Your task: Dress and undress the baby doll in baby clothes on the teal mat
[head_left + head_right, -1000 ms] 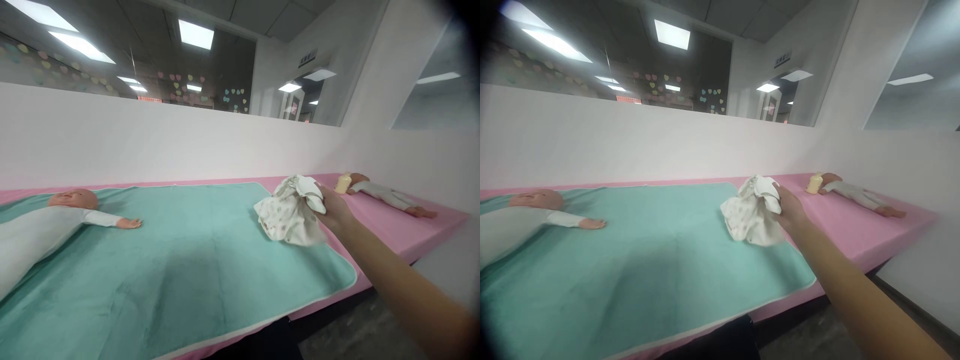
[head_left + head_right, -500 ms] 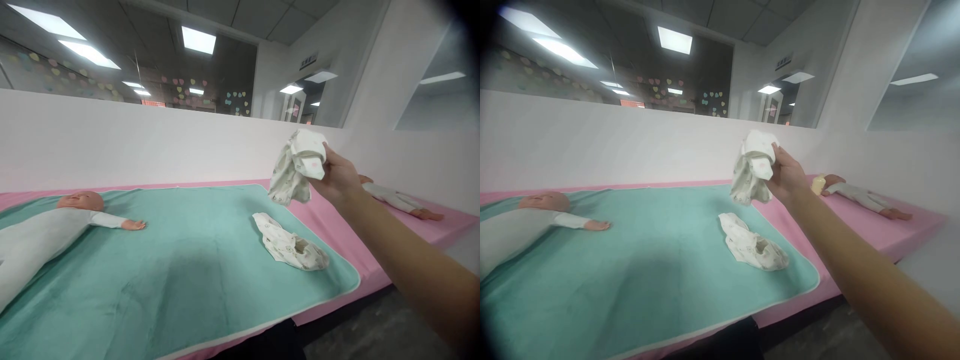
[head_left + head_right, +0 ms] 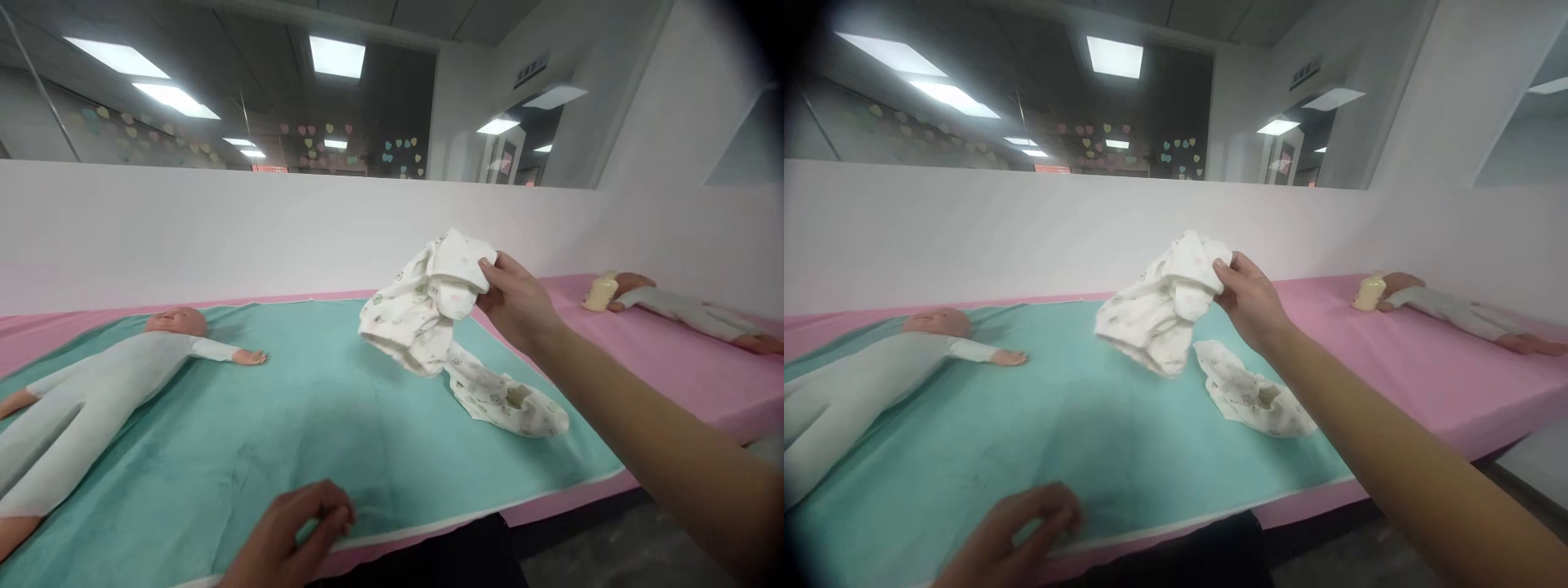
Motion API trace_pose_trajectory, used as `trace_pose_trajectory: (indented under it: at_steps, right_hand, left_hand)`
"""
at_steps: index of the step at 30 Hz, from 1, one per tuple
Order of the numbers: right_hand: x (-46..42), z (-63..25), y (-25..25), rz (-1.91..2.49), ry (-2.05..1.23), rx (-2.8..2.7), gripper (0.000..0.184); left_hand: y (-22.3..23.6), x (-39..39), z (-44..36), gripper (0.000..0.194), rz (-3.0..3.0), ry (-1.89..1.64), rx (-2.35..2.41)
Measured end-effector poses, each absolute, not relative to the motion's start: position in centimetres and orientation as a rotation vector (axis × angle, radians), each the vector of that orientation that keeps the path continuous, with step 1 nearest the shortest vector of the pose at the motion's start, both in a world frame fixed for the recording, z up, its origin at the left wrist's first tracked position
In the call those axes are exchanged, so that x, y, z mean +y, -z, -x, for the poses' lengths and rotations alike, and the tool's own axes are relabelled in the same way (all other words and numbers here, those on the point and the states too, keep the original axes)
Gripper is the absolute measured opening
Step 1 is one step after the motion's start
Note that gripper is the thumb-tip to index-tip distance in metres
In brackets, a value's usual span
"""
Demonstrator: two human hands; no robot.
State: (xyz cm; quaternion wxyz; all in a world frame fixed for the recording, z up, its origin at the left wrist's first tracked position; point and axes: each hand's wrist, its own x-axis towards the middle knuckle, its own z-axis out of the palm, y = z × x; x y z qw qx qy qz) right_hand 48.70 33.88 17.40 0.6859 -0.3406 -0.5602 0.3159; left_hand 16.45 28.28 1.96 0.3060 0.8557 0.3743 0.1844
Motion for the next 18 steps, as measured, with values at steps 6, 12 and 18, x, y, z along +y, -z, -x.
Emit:
trace_pose_trajectory:
  at_steps: [6,12,18]
  right_hand:
    - [34.5,-53.6,-15.4,0.954,-0.441,-1.185,0.021]
    - [33.5,-59.9,-8.6,1.533,-0.41,-1.165,0.025]
    - [31.7,-64.8,-5.0,2.294,-0.091,-1.506,0.028]
  left_hand:
    - [-3.2,33.0,-17.6,0.028,-2.141,-0.409,1.045]
    - [-2.3,38.6,-18.6,0.027,-2.157,-0.342,1.057]
    - [-1.8,43.8,-18.9,0.029,-1.686,-0.5,1.025]
